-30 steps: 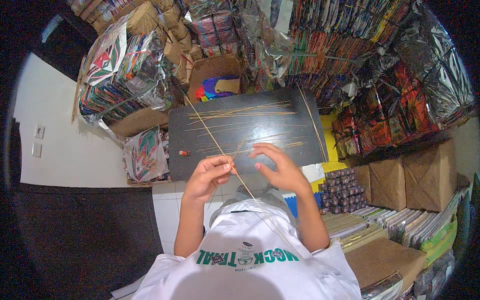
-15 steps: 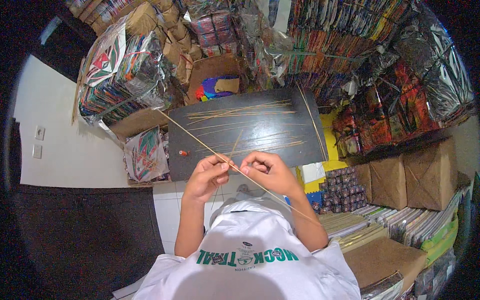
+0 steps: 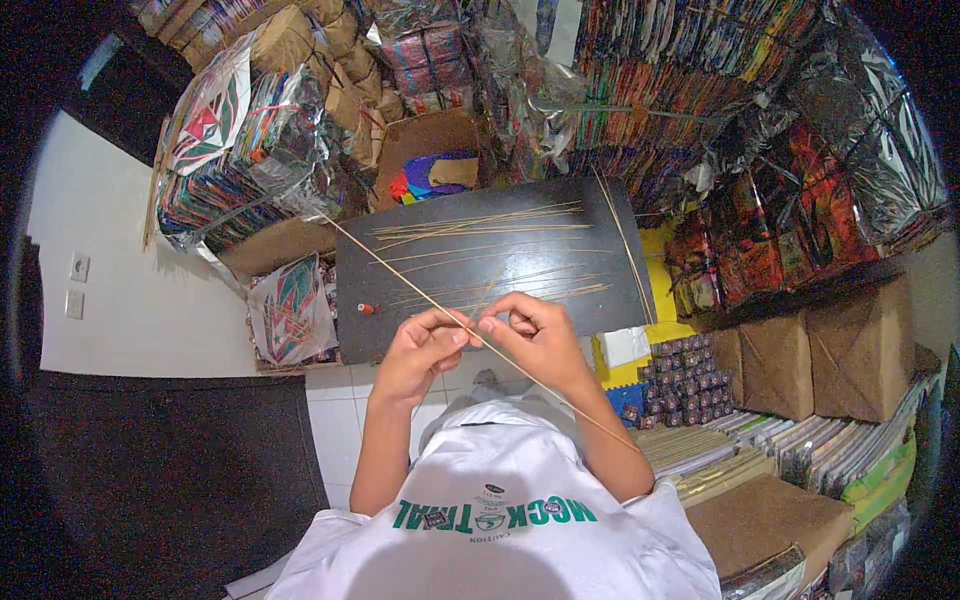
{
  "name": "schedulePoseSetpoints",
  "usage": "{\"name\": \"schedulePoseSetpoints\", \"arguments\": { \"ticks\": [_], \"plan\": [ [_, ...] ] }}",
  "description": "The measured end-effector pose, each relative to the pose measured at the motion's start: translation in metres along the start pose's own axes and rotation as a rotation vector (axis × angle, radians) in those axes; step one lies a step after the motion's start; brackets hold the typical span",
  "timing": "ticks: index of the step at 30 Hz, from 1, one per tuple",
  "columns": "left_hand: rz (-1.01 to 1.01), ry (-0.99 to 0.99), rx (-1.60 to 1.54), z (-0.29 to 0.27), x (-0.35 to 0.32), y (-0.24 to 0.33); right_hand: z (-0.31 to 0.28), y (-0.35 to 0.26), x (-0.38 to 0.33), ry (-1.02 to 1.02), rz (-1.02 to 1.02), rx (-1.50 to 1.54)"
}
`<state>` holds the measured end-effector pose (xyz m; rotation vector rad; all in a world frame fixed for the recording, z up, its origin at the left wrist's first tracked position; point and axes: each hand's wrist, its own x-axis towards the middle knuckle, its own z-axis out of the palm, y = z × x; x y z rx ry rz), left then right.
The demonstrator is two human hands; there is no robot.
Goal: The person assembles a kite frame by hand. They pick up thin wooden sticks from a pile on a table, align them, and tie them together with string to form a cross structure. The process involves repeated handling of sticks and string to secure the joints.
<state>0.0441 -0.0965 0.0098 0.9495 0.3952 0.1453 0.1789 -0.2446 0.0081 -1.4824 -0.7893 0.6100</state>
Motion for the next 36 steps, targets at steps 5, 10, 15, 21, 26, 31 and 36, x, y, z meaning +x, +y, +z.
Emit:
{"name": "schedulePoseSetpoints", "arguments": {
  "ticks": [5, 10, 15, 21, 26, 31, 36],
  "plan": [
    [-0.062, -0.009, -0.067, -0.002, 0.001, 0.003, -0.002, -0.002, 0.004, 0.027, -0.004, -0.061],
    [-0.009, 0.014, -0.017, 0.001, 0.002, 0.005, -0.002, -0.001, 0.005, 0.056, -0.003, -0.099],
    [0.03, -0.036, 0.073, -0.003, 0.006, 0.001, 0.002, 0.0, 0.007, 0.087, -0.001, -0.068],
    [0.041, -0.085, 0.117, 0.005, 0.005, 0.002, 0.007, 0.009, 0.007, 0.097, 0.008, -0.024],
    [0.05, -0.125, 0.127, 0.006, 0.003, 0.003, 0.012, 0.011, 0.008, 0.108, 0.052, 0.046],
    [0.035, -0.061, 0.112, 0.01, 0.001, 0.013, 0.016, 0.013, 0.008, 0.154, 0.034, 0.11],
    [0.05, -0.036, 0.063, -0.004, 0.002, 0.014, 0.005, 0.007, 0.005, 0.124, 0.052, 0.025]
  ]
}}
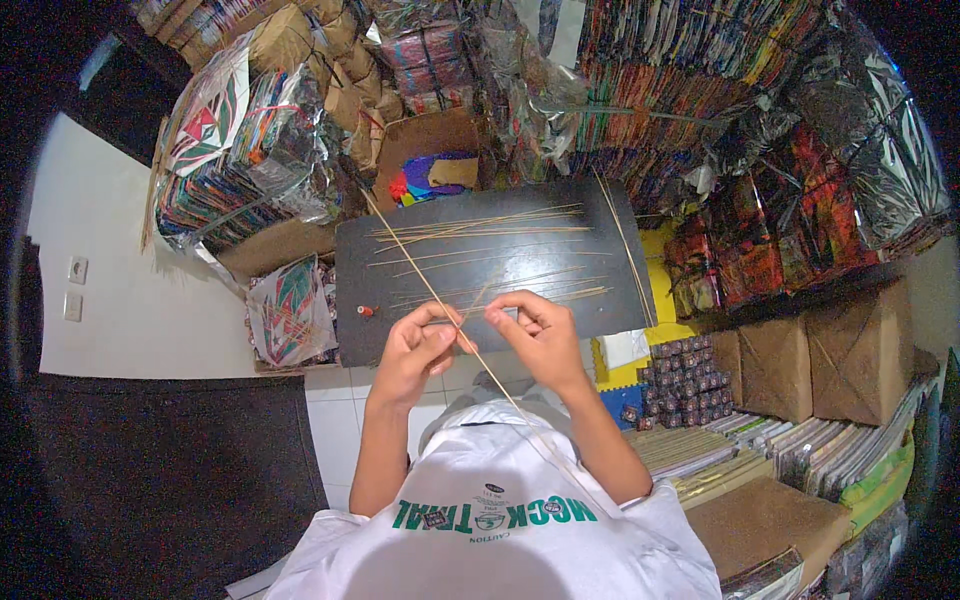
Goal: The person assembles a kite frame by hand. They pick up thin wooden sticks from a pile on a table, align them, and tie them together with string to form a cross structure. The process involves repeated handling of sticks and string to secure the joints.
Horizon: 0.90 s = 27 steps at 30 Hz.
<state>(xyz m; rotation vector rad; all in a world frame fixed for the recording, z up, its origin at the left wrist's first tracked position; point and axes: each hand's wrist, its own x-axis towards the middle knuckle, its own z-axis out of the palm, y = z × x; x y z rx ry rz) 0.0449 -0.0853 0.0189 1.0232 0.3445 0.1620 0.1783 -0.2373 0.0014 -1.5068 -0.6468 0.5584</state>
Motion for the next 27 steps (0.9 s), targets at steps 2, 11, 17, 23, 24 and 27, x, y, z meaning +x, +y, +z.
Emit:
{"name": "schedulePoseSetpoints", "arguments": {
  "ticks": [2, 11, 17, 23, 24, 27],
  "plan": [
    [0.019, 0.001, 0.004, -0.004, 0.0, -0.001, -0.004, -0.002, -0.001, -0.021, -0.02, -0.042],
    [0.091, 0.186, -0.013, -0.029, -0.008, 0.006, -0.024, -0.005, -0.011, -0.221, -0.057, -0.155],
    [0.138, 0.257, -0.009, -0.053, -0.02, 0.014, -0.037, 0.004, -0.02, -0.165, 0.014, -0.12],
    [0.198, 0.308, 0.18, -0.054, -0.026, 0.017, -0.042, 0.01, -0.014, 0.017, -0.234, -0.24],
    [0.19, 0.311, 0.22, -0.052, -0.028, 0.018, -0.045, 0.006, -0.013, 0.026, -0.227, -0.291],
    [0.185, 0.305, 0.3, -0.045, -0.027, 0.016, -0.046, 0.002, -0.014, 0.078, -0.141, -0.204]
  ]
}}
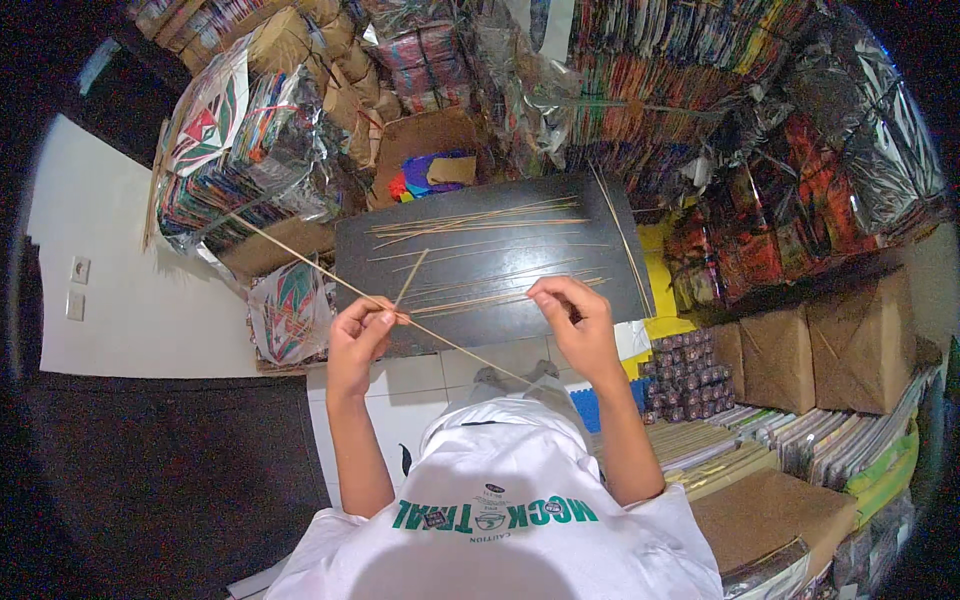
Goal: The person assembles a kite frame by hand. They pick up thin wooden sticks from a pile on a table, align them, and tie them together with string to form a cross structure. The process involves repeated handling of sticks and string to secure the joints.
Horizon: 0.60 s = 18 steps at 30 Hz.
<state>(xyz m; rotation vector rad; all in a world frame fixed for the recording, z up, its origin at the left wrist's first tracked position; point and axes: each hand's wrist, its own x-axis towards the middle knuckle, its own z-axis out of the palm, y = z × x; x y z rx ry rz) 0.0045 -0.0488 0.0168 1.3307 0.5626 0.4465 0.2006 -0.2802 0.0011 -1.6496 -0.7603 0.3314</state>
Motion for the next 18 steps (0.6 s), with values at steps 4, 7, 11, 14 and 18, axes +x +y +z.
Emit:
{"name": "schedulePoseSetpoints", "arguments": {
  "ticks": [4, 7, 11, 14, 18],
  "plan": [
    [-0.033, -0.014, 0.025, 0.011, -0.002, -0.009, 0.006, 0.002, 0.001, 0.089, -0.024, 0.204],
    [-0.067, -0.064, 0.009, 0.021, -0.004, -0.011, 0.008, -0.002, 0.006, 0.113, -0.166, 0.233],
    [-0.117, -0.141, -0.016, 0.034, -0.004, -0.014, 0.001, -0.009, 0.003, -0.029, -0.076, 0.601],
    [-0.138, -0.204, -0.008, 0.047, -0.005, -0.011, 0.001, -0.014, 0.006, -0.143, -0.039, 0.839],
    [-0.14, -0.292, -0.011, 0.057, -0.004, -0.012, 0.004, -0.018, 0.009, -0.256, 0.049, 1.042]
  ]
}}
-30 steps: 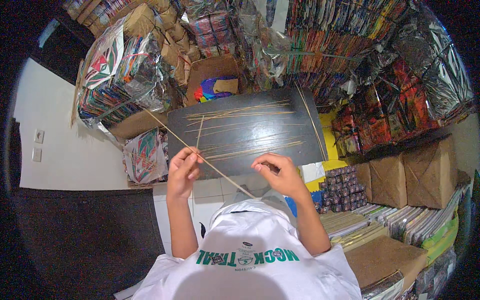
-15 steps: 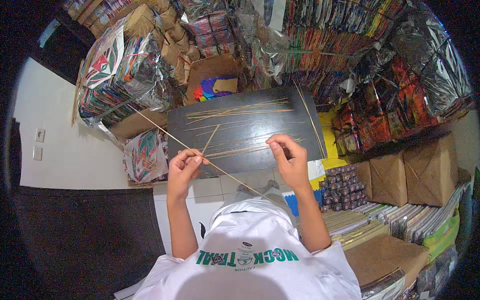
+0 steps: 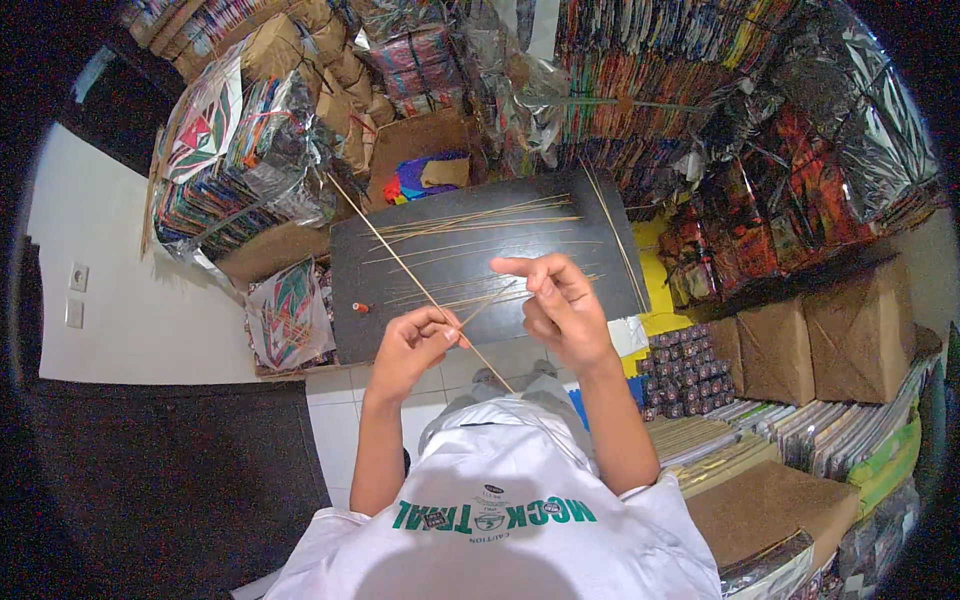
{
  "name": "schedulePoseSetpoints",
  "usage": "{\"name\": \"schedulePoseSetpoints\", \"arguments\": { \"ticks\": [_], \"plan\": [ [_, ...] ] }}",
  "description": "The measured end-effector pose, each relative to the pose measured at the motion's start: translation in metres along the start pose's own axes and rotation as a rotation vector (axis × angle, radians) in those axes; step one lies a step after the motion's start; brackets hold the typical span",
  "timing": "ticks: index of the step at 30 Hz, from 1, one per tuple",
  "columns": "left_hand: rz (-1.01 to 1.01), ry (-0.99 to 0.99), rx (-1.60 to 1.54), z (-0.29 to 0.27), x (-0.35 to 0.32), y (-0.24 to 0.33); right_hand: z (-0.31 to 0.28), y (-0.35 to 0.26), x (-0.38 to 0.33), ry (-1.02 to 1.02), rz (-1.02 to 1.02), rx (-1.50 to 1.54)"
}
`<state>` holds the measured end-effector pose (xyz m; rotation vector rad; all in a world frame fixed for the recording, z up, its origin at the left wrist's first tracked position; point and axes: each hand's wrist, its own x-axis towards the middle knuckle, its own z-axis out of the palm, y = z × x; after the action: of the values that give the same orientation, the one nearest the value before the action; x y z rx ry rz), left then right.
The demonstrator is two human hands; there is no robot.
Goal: The person assembles a kite frame by hand. They pick up thin wooden sticks from a pile on a table, align them, and tie them together with string to form a cross structure. The process involves repeated handling of sticks and string to secure the joints.
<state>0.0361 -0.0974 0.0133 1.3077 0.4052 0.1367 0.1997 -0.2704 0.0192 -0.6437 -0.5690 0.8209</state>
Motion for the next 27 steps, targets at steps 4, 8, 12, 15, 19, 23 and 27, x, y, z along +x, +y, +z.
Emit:
{"name": "schedulePoseSetpoints", "arguments": {
  "ticks": [4, 8, 12, 15, 19, 23, 27],
  "plan": [
    [0.053, -0.023, 0.008, 0.008, 0.003, 0.001, 0.0, 0.006, 0.003, -0.044, 0.045, 0.064],
    [0.086, -0.029, 0.015, 0.008, 0.003, 0.001, -0.003, 0.008, 0.002, -0.003, 0.058, 0.218],
    [0.085, -0.035, -0.009, 0.005, 0.002, 0.001, -0.008, 0.011, 0.003, 0.004, 0.088, 0.324],
    [0.048, -0.06, -0.045, -0.001, 0.003, 0.006, -0.012, 0.014, 0.002, -0.041, 0.141, 0.404],
    [0.008, -0.038, -0.088, -0.005, 0.001, 0.013, -0.015, 0.017, -0.004, 0.013, 0.235, 0.395],
    [0.022, -0.005, -0.103, -0.01, 0.001, 0.014, -0.023, 0.018, -0.013, 0.103, 0.311, 0.212],
    [0.034, 0.01, -0.17, -0.016, 0.002, 0.012, -0.037, 0.017, -0.026, 0.153, 0.351, 0.035]
  ]
}}
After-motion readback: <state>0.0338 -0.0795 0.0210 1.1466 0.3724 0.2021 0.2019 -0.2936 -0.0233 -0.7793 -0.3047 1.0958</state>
